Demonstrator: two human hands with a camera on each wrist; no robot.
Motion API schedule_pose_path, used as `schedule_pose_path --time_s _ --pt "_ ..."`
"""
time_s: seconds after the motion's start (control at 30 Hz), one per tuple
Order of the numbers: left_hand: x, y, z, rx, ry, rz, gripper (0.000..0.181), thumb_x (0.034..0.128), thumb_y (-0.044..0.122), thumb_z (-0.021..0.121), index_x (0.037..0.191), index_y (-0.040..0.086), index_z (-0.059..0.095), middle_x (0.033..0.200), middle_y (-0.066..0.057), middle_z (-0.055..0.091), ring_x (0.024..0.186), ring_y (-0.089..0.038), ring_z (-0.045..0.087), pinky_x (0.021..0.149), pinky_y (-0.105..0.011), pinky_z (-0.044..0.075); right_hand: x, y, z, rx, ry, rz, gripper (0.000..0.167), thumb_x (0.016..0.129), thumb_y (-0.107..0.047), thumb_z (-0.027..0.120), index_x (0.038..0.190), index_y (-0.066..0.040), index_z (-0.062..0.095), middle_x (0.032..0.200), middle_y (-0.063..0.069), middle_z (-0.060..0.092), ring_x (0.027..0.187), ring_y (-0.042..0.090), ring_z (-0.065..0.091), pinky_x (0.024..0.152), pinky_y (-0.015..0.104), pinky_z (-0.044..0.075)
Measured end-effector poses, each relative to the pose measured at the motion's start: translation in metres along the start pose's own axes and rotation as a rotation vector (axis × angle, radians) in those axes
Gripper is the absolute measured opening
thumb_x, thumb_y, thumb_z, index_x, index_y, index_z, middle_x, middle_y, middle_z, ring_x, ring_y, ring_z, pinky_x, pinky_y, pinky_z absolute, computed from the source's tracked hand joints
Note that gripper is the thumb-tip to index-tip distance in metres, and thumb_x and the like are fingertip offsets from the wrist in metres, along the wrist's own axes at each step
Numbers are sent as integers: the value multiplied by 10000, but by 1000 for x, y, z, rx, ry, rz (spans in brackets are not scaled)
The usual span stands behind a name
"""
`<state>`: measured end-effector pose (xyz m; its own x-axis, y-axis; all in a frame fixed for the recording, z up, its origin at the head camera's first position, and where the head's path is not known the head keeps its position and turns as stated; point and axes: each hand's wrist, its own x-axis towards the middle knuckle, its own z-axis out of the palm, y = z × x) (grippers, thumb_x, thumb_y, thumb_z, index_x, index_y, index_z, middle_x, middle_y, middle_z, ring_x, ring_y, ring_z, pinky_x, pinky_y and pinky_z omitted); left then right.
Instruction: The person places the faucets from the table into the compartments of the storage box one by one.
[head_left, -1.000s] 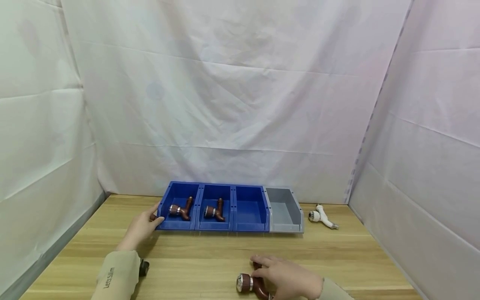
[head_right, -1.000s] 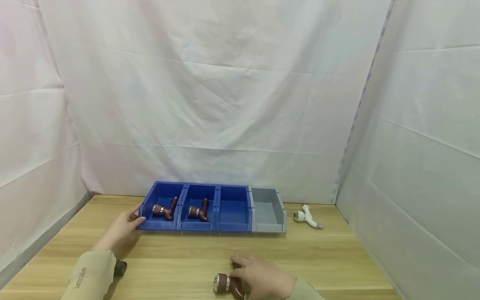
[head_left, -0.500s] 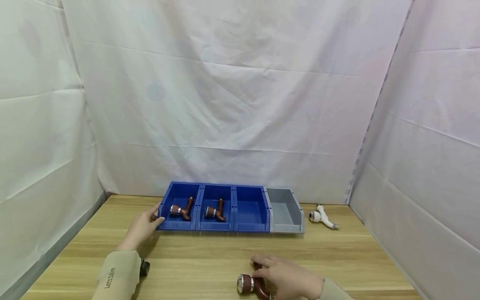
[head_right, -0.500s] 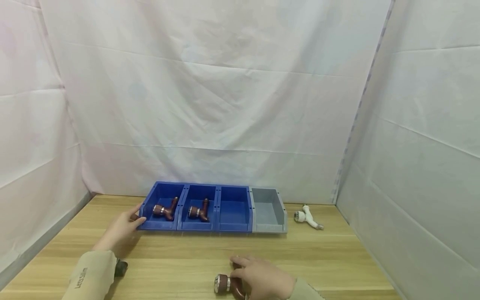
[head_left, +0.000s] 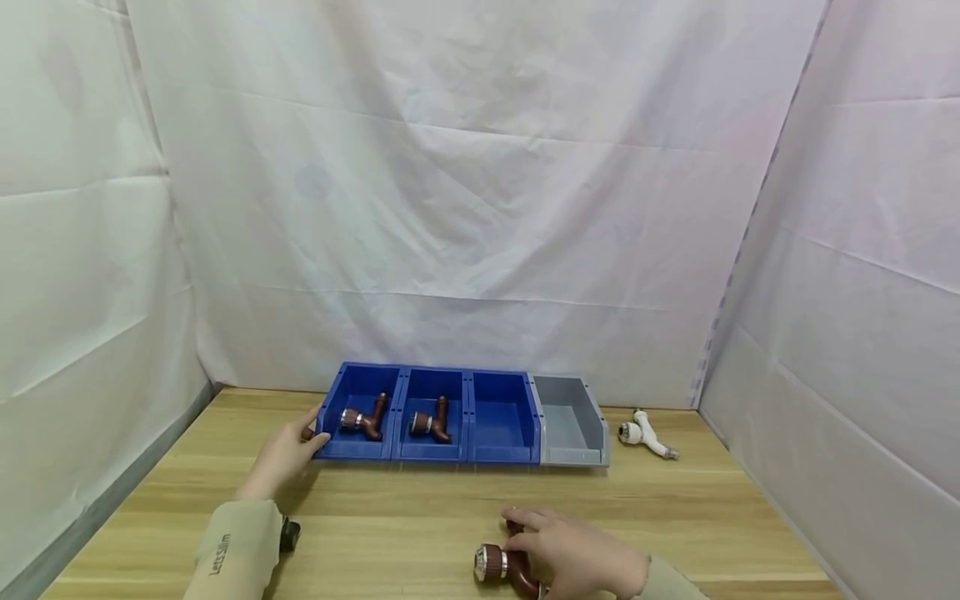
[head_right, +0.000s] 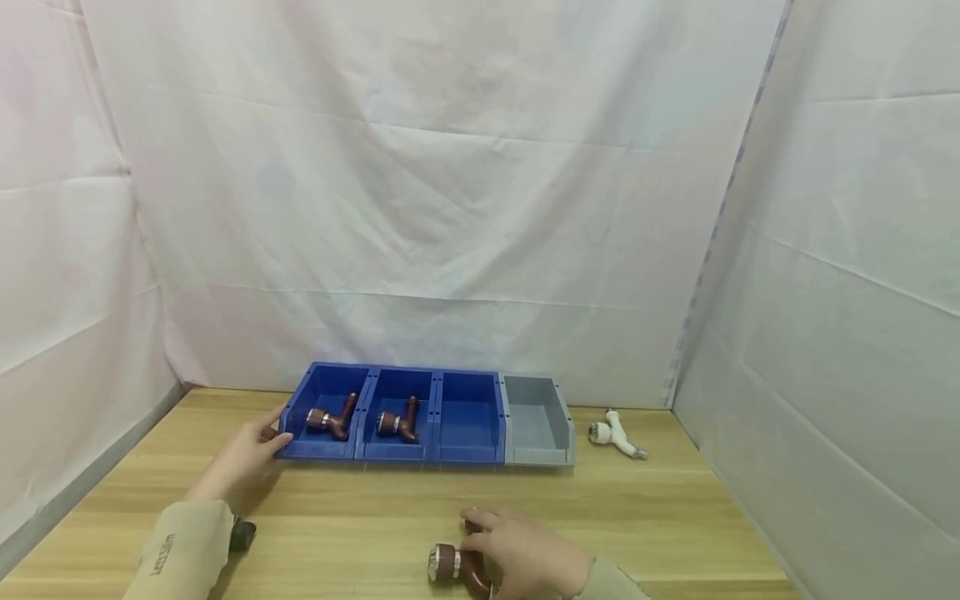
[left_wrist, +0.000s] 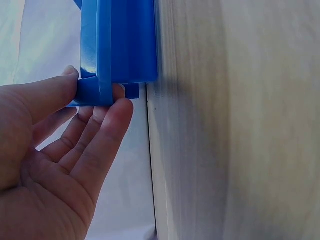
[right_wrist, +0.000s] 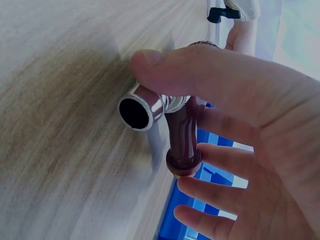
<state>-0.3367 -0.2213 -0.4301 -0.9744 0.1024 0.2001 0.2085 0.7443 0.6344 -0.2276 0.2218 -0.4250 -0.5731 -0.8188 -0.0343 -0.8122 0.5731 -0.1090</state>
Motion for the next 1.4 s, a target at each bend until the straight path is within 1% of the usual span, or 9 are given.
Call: schedule_pose_path --time_s 0.2,0.4,0.6,0.77,0.83,0.97,1.0,1.2,1.4 --pt "-1 1 0 -10 -1 -4 592 965 146 604 1465 -45 350 910 -178 650 591 -175 531 562 -349 433 1 -1 1 7 3 10 678 797 -660 650 1302 -209 610 1478 112 415 1285 279 467 959 434 451" --pt "-1 0 1 -28 -3 -9 594 967 144 599 1472 -36 342 908 -186 647 556 -180 527 538 -343 434 0 -1 -2 17 19 26 668 750 -483 797 1322 -198 600 1481 112 412 1291 281 457 960 442 447" --pt "-4 -2 3 -46 -20 -32 598 966 138 600 1473 -40 338 919 -189 639 548 -196 536 523 -339 445 0 -2 -5 25 2 30 685 741 -445 817 1338 -200 589 1485 101 409 1294 274 455 957 433 451" --pt "-1 -2 2 -27 -11 -24 592 968 147 598 1467 -47 344 920 -187 643 593 -185 540 561 -347 444 0 -2 -7 39 -2 42 690 729 -408 830 1342 -208 586 1492 96 400 1295 276 453 952 433 454" --pt "0 -2 2 -7 6 2 586 960 143 608 1452 -60 362 904 -181 651 627 -190 548 587 -361 443 1 -3 -7 34 -1 42 685 719 -380 837 1335 -211 589 1495 97 396 1294 278 453 954 437 452" --pt "2 -2 0 21 35 30 579 940 130 633 1429 -70 395 861 -156 656 670 -208 549 615 -380 438 4 -3 -9 22 6 38 686 687 -308 847 1318 -217 596 1492 101 398 1295 283 453 966 445 443" --pt "2 -3 0 26 40 37 579 936 127 638 1424 -74 401 846 -148 656 678 -208 548 617 -380 436 5 -3 -10 13 12 36 686 680 -308 849 1313 -218 600 1489 103 402 1289 288 459 965 449 443" --pt "-2 -5 2 20 31 21 579 929 114 644 1420 -77 405 839 -137 657 692 -216 564 627 -395 449 5 -4 -12 -14 17 15 661 712 -379 839 1311 -229 602 1480 97 413 1280 288 469 961 424 448" --pt "1 -3 1 19 36 22 578 938 129 637 1432 -59 402 865 -141 654 671 -207 541 616 -376 435 8 -2 -15 29 7 20 659 705 -322 843 1309 -221 600 1486 104 403 1294 285 456 956 416 454"
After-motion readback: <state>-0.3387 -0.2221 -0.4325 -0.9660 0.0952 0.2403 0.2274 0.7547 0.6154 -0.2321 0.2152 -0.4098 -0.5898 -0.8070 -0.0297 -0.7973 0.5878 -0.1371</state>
